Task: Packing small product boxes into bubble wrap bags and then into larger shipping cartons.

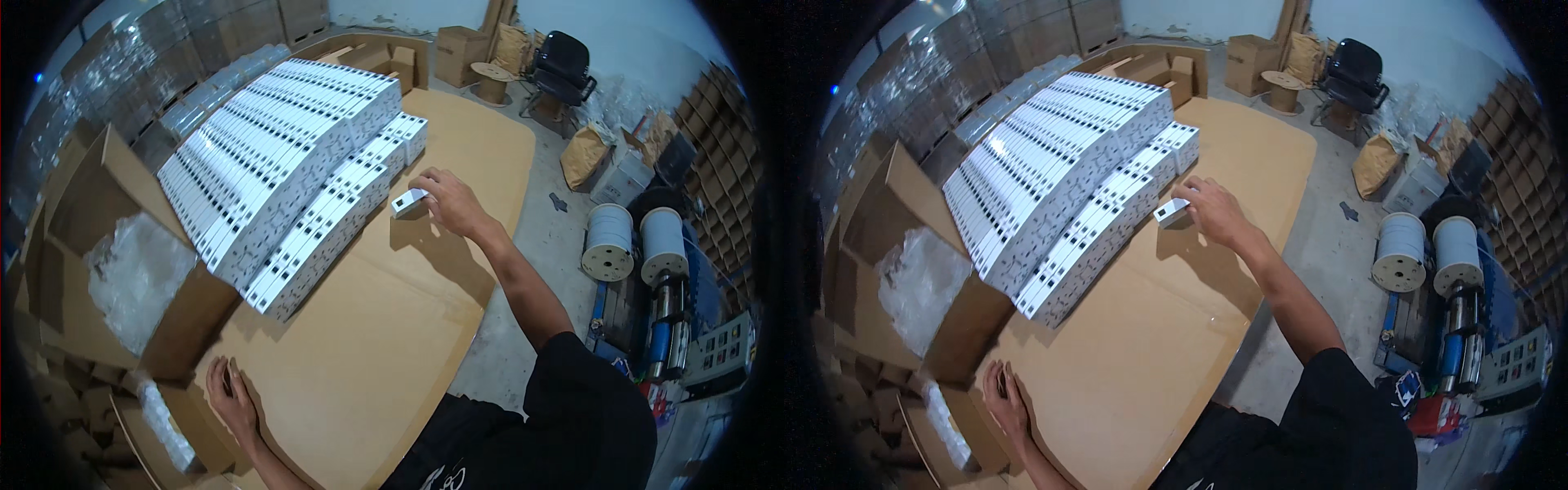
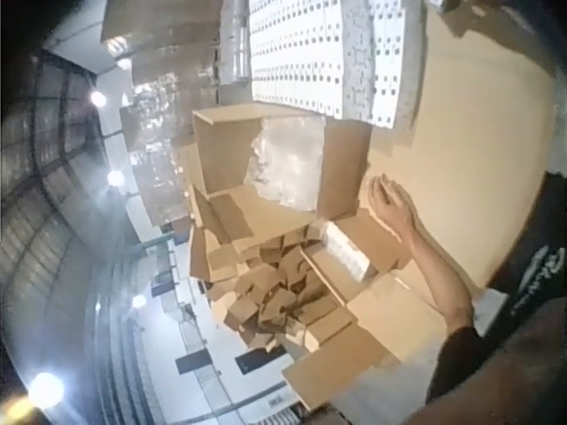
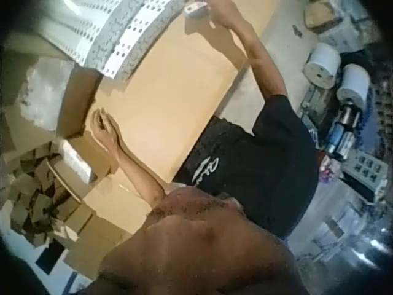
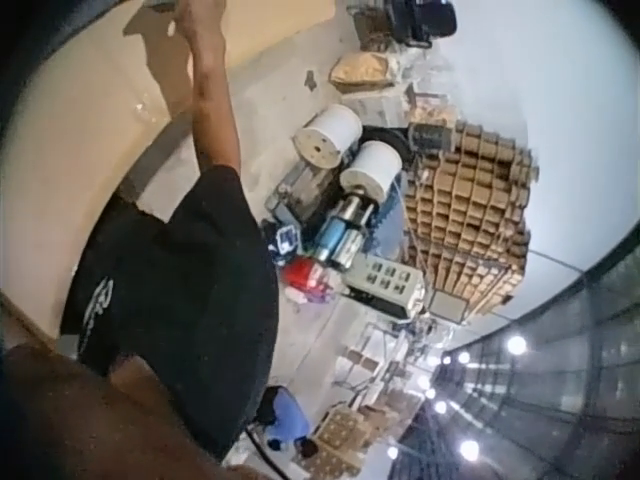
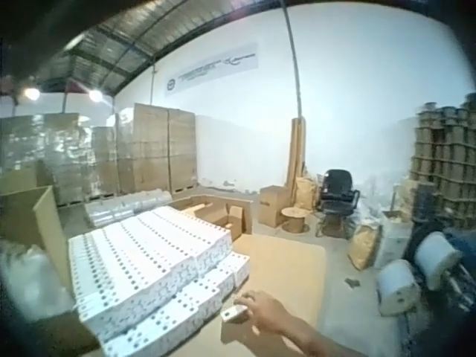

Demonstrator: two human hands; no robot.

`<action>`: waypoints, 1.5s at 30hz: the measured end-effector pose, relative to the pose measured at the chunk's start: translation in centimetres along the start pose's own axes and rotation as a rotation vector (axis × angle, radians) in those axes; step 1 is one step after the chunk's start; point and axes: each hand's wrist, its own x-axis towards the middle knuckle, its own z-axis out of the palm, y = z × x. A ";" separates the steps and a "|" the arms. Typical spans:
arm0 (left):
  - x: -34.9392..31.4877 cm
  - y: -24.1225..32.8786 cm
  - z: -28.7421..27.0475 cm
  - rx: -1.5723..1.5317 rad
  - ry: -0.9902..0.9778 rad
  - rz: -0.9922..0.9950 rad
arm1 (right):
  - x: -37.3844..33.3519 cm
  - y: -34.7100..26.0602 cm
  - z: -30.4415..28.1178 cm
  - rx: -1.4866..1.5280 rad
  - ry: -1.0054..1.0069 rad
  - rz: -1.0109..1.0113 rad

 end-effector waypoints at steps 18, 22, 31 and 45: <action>-0.7 1.9 -5.4 -0.837 -0.295 -0.396 | -1.7 -30.3 8.6 0.612 -0.329 -0.399; -0.9 -0.2 -5.9 -0.928 -0.136 -0.445 | -1.9 -34.6 10.9 0.732 -0.310 -0.380; 0.1 -2.7 -2.6 -0.765 0.100 -0.263 | -1.3 -34.4 18.9 1.256 -0.351 -0.016; 0.5 -1.3 -1.7 -0.347 0.109 -0.177 | -0.6 -32.9 18.6 1.008 -0.291 -0.112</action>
